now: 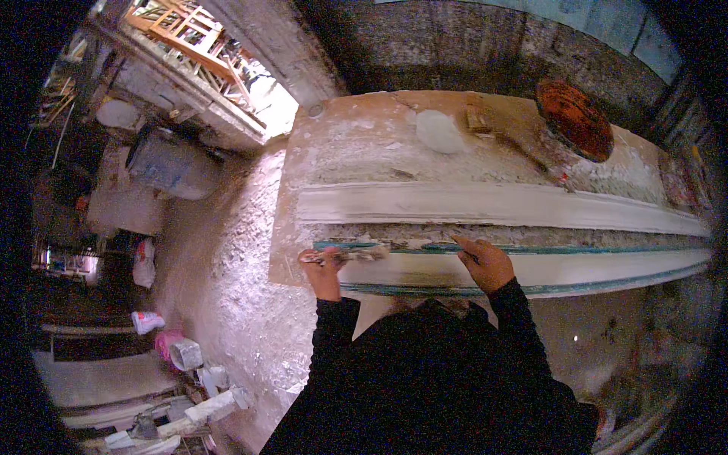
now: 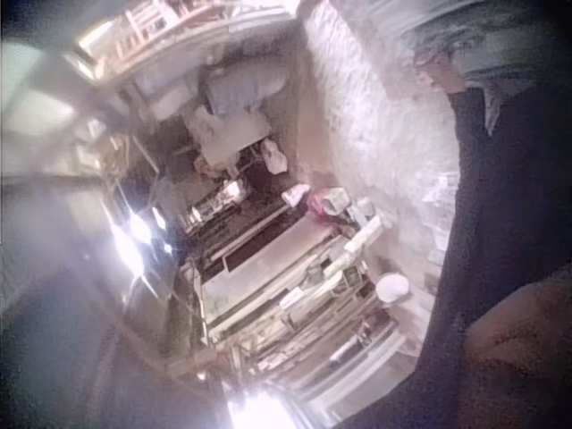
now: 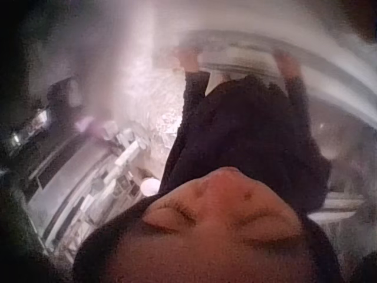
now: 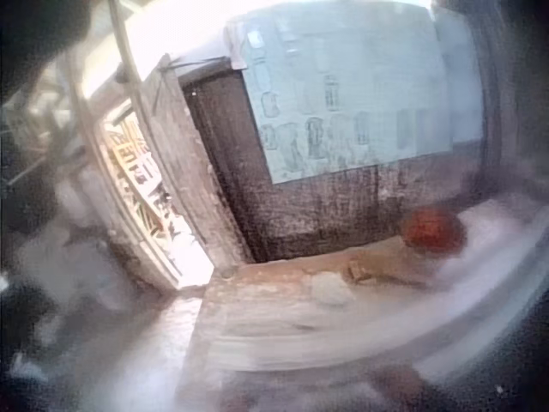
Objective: The person applies a white paste to the edges of a long white molding using a putty knife and a scraper. They smooth the paste along the seams, then lift and reposition the molding on the workbench.
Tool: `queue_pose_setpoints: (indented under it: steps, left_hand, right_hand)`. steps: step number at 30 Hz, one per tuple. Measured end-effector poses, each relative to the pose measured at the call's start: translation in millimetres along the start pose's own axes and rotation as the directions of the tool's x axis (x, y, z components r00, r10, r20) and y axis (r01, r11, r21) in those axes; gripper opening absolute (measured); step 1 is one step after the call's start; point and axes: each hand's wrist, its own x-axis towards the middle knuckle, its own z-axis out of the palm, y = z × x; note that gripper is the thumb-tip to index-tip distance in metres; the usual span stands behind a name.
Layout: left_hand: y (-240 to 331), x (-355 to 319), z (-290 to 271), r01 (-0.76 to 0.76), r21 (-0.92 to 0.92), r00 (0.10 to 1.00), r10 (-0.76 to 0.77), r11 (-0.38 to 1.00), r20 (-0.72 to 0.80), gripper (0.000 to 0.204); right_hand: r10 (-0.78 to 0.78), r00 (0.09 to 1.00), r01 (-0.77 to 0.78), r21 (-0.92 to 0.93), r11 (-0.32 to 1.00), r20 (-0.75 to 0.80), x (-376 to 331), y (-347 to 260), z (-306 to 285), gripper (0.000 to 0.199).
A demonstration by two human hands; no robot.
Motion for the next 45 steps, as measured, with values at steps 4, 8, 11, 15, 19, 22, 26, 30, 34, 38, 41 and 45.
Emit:
queue_pose_setpoints:
  steps: [4, 8, 11, 15, 19, 22, 26, 30, 34, 38, 41, 45]
  left_hand:
    - [-33, 65, -100, -0.344, 0.627, 0.804, 0.565, 0.699, -0.188, 0.037]
    - [42, 66, -105, -0.351, 0.719, 0.672, 0.696, 0.6, -0.253, 0.03]
    - [47, 49, -57, -0.464, 0.48, 0.787, 0.595, 0.745, -0.164, 0.032]
    - [-4, -25, 57, -0.046, 0.13, 0.98, 0.019, 0.99, 0.197, 0.043]
    - [-33, -99, 162, -0.104, 0.239, 0.891, -0.016, 0.965, 0.453, 0.042]
    - [-130, -49, 121, -0.839, 0.538, 0.538, 0.27, 0.082, 0.798, 0.037]
    - [-142, 37, -19, -0.74, 0.666, 0.546, 0.489, -0.099, 0.68, 0.026]
    - [-31, 48, -33, -0.24, 0.607, 0.916, 0.384, 0.757, -0.117, 0.037]
    - [10, 31, -14, -0.482, 0.758, 0.693, 0.721, 0.439, 0.023, 0.036]
    - [27, 11, 55, -0.652, 0.525, 0.714, 0.676, 0.547, 0.183, 0.031]
    - [11, -18, 142, -0.778, 0.332, 0.627, 0.618, 0.534, 0.474, 0.013]
    - [-36, -44, 224, -0.807, 0.188, 0.518, 0.519, 0.56, 0.68, 0.013]
  right_hand:
    - [0.063, 0.998, -0.062, -0.019, 0.998, 0.032, -11, 15, -15, 0.035]
    - [0.108, 0.993, -0.109, -0.01, 0.994, -0.035, -29, 44, -25, 0.035]
    - [0.116, 0.989, -0.115, 0.009, 0.993, -0.096, -42, 66, -22, 0.034]
    - [0.169, 0.985, -0.169, 0.009, 0.986, -0.045, -50, 74, -30, 0.035]
    - [0.106, 0.984, -0.099, 0.051, 0.994, -0.141, -65, 103, -38, 0.036]
    - [0.152, 0.975, -0.157, -0.018, 0.987, -0.161, -79, 129, -42, 0.036]
    - [0.25, 0.961, -0.252, 0.001, 0.968, -0.118, -112, 150, -76, 0.037]
    - [0.357, 0.919, -0.362, 0.004, 0.932, -0.165, -147, 177, -91, 0.037]
    - [0.358, 0.919, -0.362, 0.008, 0.932, -0.163, -142, 181, -84, 0.039]
    - [0.24, 0.951, -0.232, 0.065, 0.971, -0.193, -101, 172, -57, 0.043]
    - [0.164, 0.96, -0.175, -0.029, 0.984, -0.225, -46, 167, -40, 0.048]
    - [0.049, 0.946, -0.15, -0.3, 0.942, -0.321, 12, 167, -43, 0.054]
